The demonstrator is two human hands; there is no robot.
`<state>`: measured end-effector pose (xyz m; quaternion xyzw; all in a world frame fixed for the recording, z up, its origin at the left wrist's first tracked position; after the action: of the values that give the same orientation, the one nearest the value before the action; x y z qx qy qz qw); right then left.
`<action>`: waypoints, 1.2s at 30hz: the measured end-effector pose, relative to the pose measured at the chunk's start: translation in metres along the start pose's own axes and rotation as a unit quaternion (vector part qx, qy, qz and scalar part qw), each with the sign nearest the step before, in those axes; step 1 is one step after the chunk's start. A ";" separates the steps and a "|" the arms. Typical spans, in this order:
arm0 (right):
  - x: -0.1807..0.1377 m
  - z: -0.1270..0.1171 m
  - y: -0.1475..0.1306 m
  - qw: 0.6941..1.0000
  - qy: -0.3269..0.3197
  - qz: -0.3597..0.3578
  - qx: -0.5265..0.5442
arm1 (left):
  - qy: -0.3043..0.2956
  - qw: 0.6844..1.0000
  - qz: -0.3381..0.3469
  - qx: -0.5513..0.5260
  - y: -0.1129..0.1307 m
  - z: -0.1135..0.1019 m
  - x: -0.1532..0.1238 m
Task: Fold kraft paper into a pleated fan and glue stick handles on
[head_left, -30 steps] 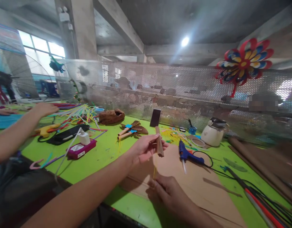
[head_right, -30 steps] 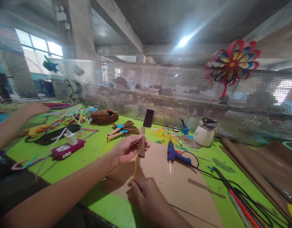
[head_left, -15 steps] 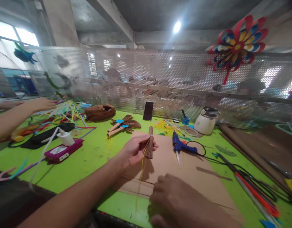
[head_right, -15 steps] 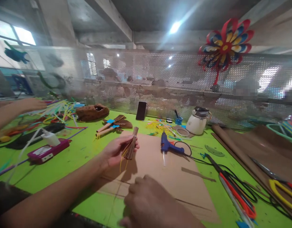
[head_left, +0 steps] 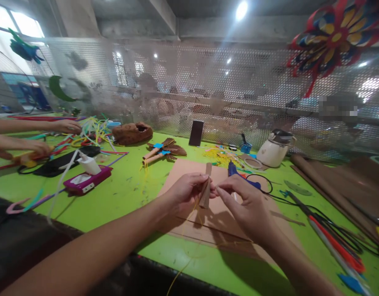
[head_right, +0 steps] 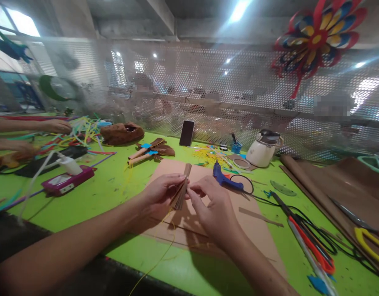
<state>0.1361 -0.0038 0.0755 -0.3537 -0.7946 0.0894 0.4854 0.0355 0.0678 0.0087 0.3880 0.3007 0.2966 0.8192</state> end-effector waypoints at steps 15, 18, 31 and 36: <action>-0.011 0.016 0.040 0.985 0.033 0.171 -0.007 | -0.020 0.999 0.026 0.038 -0.013 0.008 0.005; -0.014 0.020 0.042 0.981 0.034 0.191 0.031 | -0.025 0.999 0.019 0.037 -0.016 0.007 0.006; -0.015 0.000 0.047 0.986 0.099 0.136 0.017 | -0.085 0.996 -0.010 0.004 -0.008 0.013 0.001; 0.002 -0.035 0.090 0.972 -0.051 0.091 -0.211 | -0.058 0.997 -0.045 -0.021 -0.011 0.006 0.002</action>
<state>0.2076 0.0563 0.0517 -0.5135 -0.7837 -0.0187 0.3490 0.0437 0.0603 0.0019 0.3733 0.2631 0.2431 0.8558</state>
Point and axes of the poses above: each hand's wrist, its own x-axis towards the middle knuckle, its own z-axis out of the palm, y = z × x, the point moved 7 cm from there along x, towards the middle knuckle, and after that the axes turned 13 degrees about -z, right-handed, at the moved point
